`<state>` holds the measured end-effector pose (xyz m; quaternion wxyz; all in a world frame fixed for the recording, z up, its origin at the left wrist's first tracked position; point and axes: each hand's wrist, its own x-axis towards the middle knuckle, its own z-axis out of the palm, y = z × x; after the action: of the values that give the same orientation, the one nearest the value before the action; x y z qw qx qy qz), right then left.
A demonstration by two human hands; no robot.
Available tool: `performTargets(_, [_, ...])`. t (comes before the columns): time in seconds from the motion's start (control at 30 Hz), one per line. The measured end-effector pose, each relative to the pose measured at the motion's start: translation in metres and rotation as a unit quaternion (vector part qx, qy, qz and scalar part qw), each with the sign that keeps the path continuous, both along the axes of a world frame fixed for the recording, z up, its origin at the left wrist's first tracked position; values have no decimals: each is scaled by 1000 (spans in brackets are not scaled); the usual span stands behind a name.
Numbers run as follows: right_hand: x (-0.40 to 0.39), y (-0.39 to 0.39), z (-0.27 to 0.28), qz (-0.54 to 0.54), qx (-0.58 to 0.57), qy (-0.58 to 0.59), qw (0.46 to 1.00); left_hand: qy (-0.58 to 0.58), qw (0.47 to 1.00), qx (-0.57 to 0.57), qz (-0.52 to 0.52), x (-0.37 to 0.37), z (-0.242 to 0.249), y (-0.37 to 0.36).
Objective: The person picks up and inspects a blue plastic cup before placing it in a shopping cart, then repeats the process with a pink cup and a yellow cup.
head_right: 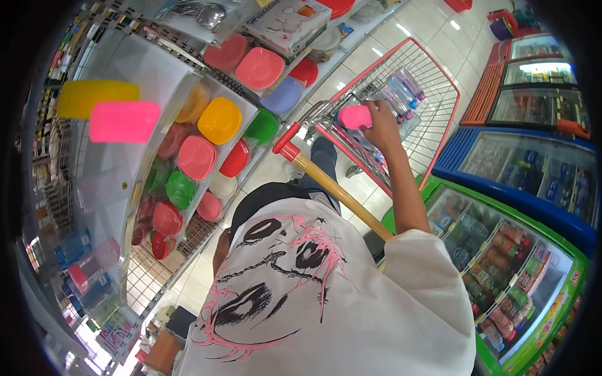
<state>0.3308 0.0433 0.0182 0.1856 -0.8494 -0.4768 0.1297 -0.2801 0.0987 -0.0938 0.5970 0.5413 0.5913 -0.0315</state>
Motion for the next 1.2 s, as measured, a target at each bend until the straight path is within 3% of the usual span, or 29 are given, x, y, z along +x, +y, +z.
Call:
performTargets(0.2, [-3, 26, -39, 95, -65, -87, 990, 15, 1000, -25, -9, -15, -12, 11])
performTargets(0.3, [2, 35, -59, 82, -119, -52, 988, 29, 999, -43, -13, -17, -13, 13])
performTargets(0.53, [2, 35, -99, 75, -123, -61, 988, 48, 995, -85, 5, -8, -12, -7])
performTargets(0.93, [4, 30, -111, 72, -122, -32, 989, 51, 988, -103, 99, 8, -31, -41])
performTargets(0.97, [4, 30, -110, 74, -129, -31, 988, 51, 987, -97, 117, -16, -78, -50])
performTargets(1.0, [5, 31, -110, 74, -136, -32, 987, -22, 988, -52, 141, -32, -112, -63])
performTargets(1.1, [7, 32, -98, 96, -146, -33, 984, 1, 995, -26, 94, 15, -19, -36])
performTargets(1.2, [12, 30, -92, 103, -171, -19, 980, -9, 995, 20, 95, 17, -30, -36])
